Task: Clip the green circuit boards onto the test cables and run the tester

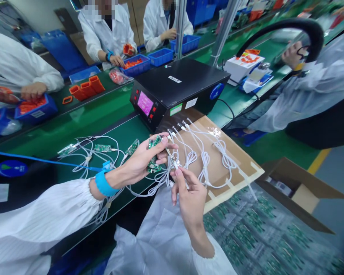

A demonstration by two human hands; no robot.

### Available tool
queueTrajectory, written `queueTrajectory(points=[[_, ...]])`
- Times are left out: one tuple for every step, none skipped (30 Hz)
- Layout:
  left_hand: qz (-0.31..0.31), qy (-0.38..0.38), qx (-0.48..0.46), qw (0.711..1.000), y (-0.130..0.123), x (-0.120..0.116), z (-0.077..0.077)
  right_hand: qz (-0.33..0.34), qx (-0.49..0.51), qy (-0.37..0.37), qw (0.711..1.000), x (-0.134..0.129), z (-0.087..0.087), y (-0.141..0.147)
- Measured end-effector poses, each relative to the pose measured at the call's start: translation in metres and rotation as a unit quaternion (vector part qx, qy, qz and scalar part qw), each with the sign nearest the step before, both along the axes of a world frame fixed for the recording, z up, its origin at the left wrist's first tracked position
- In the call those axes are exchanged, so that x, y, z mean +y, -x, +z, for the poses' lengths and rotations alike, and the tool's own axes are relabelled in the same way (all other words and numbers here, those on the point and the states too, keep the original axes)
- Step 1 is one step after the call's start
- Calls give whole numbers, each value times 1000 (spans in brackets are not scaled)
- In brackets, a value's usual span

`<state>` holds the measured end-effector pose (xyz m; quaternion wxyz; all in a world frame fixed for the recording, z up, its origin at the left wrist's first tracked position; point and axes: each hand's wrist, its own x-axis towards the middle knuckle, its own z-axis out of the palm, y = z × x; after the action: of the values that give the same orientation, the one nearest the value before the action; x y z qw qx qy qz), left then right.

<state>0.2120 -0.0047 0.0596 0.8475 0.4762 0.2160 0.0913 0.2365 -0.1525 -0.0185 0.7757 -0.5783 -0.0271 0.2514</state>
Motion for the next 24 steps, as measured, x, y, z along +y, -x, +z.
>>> queueTrajectory(points=[[5, 6, -9, 1000, -3, -2, 1, 2, 0, -2, 1000, 0, 0, -1], [7, 13, -17, 1000, -6, -4, 1, 9, -2, -3, 1000, 0, 1, -2], [4, 22, -22, 999, -9, -6, 1, 19, -3, -5, 1000, 0, 1, -2], [-6, 34, -24, 999, -12, -6, 2, 30, -6, -5, 1000, -1, 1, -3], [-20, 48, -20, 998, -14, -7, 2, 41, -10, -6, 999, -3, 0, -4], [-33, 62, -16, 997, -15, -6, 2, 50, -17, -9, 999, -5, 0, -4], [-42, 74, -14, 996, -16, -6, 3, 56, -29, -15, 998, -8, -1, -5], [-45, 81, -16, 996, -16, -6, 3, 56, -47, -27, 997, -12, -2, -6], [-41, 82, -22, 996, -16, -5, 3, 55, -70, -41, 995, -17, -3, -7], [-35, 77, -27, 996, -16, -4, 3, 57, -94, -54, 993, -22, -5, -8], [-27, 69, -31, 997, -15, -4, 2, 62, -114, -64, 989, -28, -6, -10], [-24, 59, -29, 998, -14, -3, 2, 72, -129, -69, 987, -35, -8, -12], [-23, 49, -25, 998, -12, -2, 1, 86, -138, -68, 984, -41, -9, -15], [-27, 40, -19, 999, -11, 0, 0, 102, -141, -61, 983, -47, -11, -18], [-36, 32, -13, 999, -9, 1, -1, 118, -142, -50, 982, -52, -12, -22], [-49, 24, -8, 998, -8, 2, -2, 127, -142, -39, 981, -56, -13, -26], [-66, 17, -2, 998, -7, 3, -3, 132, -143, -29, 981, -58, -13, -30], [-84, 11, 4, 996, -6, 4, -4, 130, -143, -21, 981, -59, -13, -34], [-100, 7, 10, 995, -5, 3, -5, 123, -139, -19, 982, -58, -12, -38], [-112, 6, 16, 994, -5, 3, -6, 112, -131, -27, 985, -56, -11, -42], [-121, 8, 22, 992, -5, 1, -7, 99, -122, -44, 987, -52, -8, -46], [-125, 12, 26, 992, -5, -1, -8, 85, -110, -67, 988, -47, -6, -48], [-128, 16, 28, 991, -5, -3, -9, 76, -98, -94, 988, -42, -3, -51], [-132, 19, 30, 991, -5, -5, -10, 71, -86, -123, 986, -36, 0, -53]])
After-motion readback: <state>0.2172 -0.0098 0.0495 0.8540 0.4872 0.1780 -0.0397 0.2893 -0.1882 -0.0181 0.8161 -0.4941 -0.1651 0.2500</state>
